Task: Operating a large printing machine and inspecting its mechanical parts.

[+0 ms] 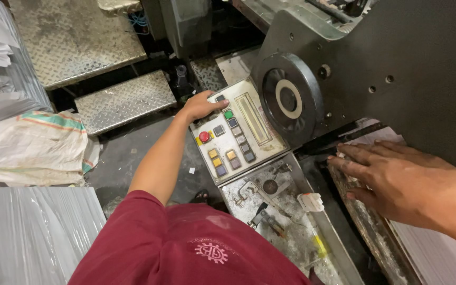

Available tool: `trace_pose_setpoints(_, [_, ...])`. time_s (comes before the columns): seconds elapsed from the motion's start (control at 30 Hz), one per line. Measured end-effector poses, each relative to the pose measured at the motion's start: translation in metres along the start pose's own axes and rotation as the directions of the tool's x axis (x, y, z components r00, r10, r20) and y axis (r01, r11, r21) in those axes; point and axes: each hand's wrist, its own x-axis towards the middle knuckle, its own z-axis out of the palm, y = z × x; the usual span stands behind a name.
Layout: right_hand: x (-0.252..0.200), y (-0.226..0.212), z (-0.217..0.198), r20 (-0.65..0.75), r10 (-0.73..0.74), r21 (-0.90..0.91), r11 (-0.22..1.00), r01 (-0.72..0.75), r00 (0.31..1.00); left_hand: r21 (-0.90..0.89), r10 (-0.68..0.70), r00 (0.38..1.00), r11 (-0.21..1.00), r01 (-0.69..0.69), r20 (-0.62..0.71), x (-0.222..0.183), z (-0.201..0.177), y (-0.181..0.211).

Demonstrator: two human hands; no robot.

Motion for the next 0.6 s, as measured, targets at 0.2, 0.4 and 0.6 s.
trace_pose_setpoints(0.2, [0.003,0.004,0.004,0.002,-0.016,-0.014,1.000,0.016,1.000,-0.002,-0.015,1.000,1.000,0.015,0.011,-0.001,0.001,0.001])
trace_pose_setpoints(0.4, [0.005,-0.002,0.001,-0.089,-0.035,0.032,0.999,0.038,0.995,0.003,-0.028,0.998,1.000,0.028,0.055,0.001,-0.002,-0.011])
trace_pose_setpoints(0.6, [0.021,0.014,0.053,-0.507,-0.148,0.129,0.961,0.245,0.849,-0.015,0.103,0.988,0.995,-0.102,0.113,0.014,0.007,-0.015])
